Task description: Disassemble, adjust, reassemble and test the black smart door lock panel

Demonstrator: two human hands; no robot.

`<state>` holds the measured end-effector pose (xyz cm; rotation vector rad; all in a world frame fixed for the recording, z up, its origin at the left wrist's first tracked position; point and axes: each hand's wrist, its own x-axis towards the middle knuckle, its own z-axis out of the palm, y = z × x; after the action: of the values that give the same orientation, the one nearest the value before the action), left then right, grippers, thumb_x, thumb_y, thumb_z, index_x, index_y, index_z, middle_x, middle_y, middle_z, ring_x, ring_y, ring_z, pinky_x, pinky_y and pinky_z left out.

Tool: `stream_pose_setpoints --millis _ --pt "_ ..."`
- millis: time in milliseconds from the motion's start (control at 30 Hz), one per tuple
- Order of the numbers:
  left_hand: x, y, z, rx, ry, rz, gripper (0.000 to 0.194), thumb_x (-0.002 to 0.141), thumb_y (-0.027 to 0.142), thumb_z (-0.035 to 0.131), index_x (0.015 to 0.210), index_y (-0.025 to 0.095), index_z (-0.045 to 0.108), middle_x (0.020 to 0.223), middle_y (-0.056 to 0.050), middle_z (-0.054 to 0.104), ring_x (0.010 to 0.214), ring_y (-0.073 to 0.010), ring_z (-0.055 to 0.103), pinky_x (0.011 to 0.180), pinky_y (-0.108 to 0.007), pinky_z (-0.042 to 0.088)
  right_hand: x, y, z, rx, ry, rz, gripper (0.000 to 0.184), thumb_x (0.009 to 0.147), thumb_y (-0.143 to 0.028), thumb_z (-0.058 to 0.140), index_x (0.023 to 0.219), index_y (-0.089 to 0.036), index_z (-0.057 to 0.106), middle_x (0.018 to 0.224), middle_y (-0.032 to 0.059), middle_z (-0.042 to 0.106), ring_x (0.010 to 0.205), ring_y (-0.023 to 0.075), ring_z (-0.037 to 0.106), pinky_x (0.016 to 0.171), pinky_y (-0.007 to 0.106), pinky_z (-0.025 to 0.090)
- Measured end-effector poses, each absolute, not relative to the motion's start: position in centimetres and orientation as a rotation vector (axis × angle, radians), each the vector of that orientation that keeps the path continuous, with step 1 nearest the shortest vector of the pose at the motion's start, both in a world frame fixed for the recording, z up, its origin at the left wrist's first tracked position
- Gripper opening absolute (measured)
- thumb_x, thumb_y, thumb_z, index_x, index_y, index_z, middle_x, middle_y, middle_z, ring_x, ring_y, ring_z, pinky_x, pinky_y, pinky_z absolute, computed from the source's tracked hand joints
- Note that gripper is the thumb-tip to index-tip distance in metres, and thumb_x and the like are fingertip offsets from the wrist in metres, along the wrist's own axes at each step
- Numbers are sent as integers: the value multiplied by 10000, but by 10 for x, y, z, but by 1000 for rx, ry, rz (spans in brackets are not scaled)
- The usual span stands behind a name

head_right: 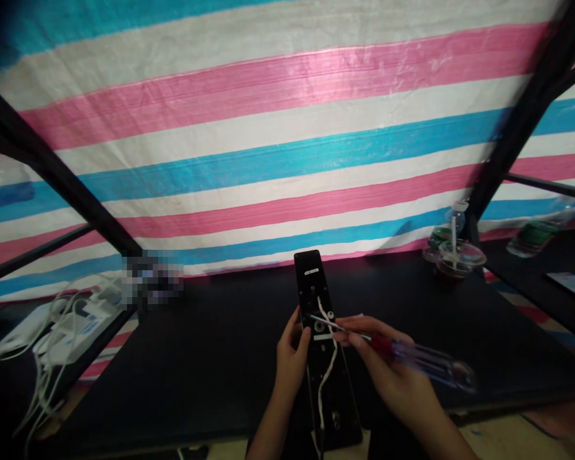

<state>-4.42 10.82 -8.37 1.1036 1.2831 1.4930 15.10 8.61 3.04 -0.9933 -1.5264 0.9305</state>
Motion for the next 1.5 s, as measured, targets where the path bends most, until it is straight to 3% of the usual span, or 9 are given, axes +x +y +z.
stream_pose_setpoints --millis 533,767,933,1167,1333,1500 --pt "-47 113 -90 1036 1231 1490 649 835 356 678 1421 145 494 1063 -116 758 912 -218 714 839 -337 551 117 117 29 -1014 -1611 1044 283 937 -466 578 957 -201 674 836 50 758 808 202 732 771 321 595" --pt "-46 112 -85 1055 1245 1494 655 829 372 679 1414 137 501 1049 -116 764 856 -209 715 793 -324 554 116 120 33 -1034 -1696 1014 204 940 -369 573 962 -198 681 837 52 748 794 200 731 750 303 579" --pt "-46 113 -87 1086 1280 1520 631 818 366 685 1389 143 535 1020 -94 769 872 -208 716 791 -320 553 102 133 57 -994 -1966 851 132 904 -239 607 856 -207 726 845 47 757 802 202 732 746 282 560" --pt "-46 116 -93 1092 1316 1553 564 802 337 689 1319 132 596 980 -88 775 909 -222 718 814 -333 557 78 152 50 -917 -1823 963 161 845 -318 704 757 -184 709 700 36 716 626 181 711 571 245 557" --pt "-46 116 -94 1073 1289 1556 582 805 339 694 1342 144 583 993 -93 775 884 -223 724 805 -337 563 80 147 42 -828 -1795 1096 128 883 -295 632 916 -200 711 810 33 735 700 173 723 637 257 581" --pt "-47 117 -97 1094 1274 1549 599 822 339 685 1370 136 556 1038 -107 768 902 -221 722 840 -346 555 80 148 40 -854 -1755 1040 150 851 -287 661 744 -184 686 784 53 720 699 193 725 637 273 575"
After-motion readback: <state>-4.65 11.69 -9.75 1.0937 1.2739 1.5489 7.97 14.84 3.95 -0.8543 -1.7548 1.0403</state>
